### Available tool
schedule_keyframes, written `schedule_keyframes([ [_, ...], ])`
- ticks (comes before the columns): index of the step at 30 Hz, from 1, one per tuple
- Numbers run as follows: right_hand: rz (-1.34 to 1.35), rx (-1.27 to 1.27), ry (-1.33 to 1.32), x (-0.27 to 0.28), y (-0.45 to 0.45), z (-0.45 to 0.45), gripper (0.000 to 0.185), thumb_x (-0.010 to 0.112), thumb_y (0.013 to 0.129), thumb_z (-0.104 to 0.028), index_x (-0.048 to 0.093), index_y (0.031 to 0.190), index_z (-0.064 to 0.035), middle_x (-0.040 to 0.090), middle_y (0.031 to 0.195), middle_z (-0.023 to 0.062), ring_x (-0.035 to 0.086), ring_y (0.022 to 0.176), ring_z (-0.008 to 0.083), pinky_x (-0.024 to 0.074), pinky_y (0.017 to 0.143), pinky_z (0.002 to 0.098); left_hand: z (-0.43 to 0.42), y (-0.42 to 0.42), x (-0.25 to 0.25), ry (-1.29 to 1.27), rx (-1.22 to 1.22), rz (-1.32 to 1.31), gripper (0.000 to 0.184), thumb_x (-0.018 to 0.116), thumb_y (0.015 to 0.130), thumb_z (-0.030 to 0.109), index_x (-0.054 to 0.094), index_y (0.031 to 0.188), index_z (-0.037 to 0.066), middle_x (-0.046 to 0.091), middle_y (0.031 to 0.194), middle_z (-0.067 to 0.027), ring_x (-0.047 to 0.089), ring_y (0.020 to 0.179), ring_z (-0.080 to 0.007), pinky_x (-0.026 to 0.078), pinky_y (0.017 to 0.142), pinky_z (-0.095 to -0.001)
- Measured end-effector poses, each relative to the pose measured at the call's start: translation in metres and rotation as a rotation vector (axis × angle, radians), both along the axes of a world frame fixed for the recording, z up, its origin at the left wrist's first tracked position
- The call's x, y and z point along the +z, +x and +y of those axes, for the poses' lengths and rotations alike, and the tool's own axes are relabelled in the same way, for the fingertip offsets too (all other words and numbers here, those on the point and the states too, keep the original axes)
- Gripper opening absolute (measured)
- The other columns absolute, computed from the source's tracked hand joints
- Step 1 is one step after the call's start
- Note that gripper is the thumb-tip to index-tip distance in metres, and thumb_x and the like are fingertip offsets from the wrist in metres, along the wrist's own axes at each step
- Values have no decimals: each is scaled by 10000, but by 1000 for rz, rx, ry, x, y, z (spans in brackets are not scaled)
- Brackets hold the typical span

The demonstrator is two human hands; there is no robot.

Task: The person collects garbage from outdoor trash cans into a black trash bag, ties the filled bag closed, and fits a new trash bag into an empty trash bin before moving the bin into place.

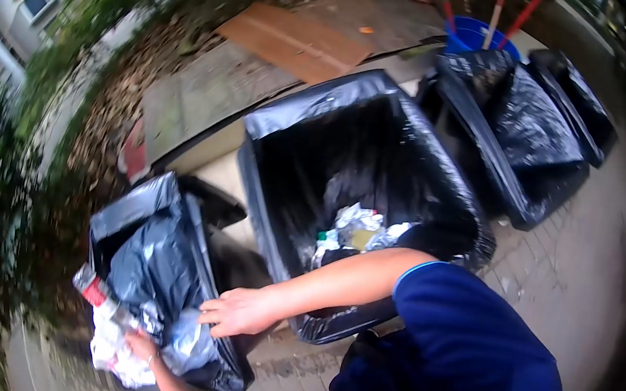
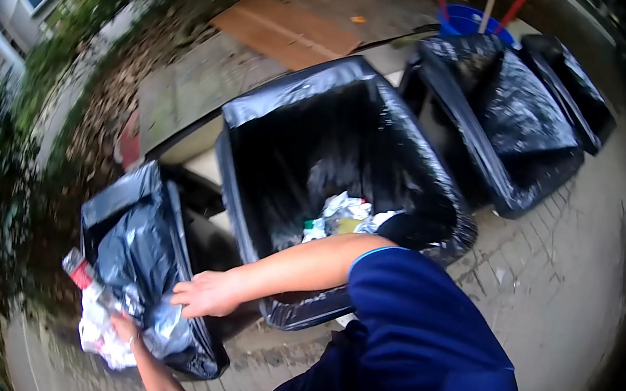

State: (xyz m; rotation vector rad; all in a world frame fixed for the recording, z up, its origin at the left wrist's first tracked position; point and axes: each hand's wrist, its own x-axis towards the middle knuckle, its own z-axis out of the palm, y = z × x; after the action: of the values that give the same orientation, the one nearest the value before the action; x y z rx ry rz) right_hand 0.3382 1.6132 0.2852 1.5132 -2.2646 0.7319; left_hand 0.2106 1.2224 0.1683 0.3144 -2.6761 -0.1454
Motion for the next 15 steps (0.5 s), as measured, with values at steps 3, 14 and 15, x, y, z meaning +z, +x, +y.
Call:
schedule_keyframes([
  [3,-114,-226,-109,10,41,105,246,526,628,-44,520,874,-32,461,1081,168,439,1020,313,456,688,352,1,1,18,4,-29,-57,346,477,786,313,428,922,-1,520,851,-208,519,768,-372,424,669,-433],
  [14,-248,-951,-441,-13,252,309,193,497,692,-41,545,876,-67,524,922,65,546,792,233,477,618,318,122,77,111,349,-73,136,345,490,804,329,477,793,-15,527,714,-136,513,642,-231,408,539,-313],
  [15,-337,-926,-474,-22,265,315,172,499,688,-39,553,850,-61,531,896,73,551,776,232,477,621,313,143,90,113,415,-81,156,333,494,805,321,477,787,-11,525,700,-125,509,625,-217,403,524,-300],
])
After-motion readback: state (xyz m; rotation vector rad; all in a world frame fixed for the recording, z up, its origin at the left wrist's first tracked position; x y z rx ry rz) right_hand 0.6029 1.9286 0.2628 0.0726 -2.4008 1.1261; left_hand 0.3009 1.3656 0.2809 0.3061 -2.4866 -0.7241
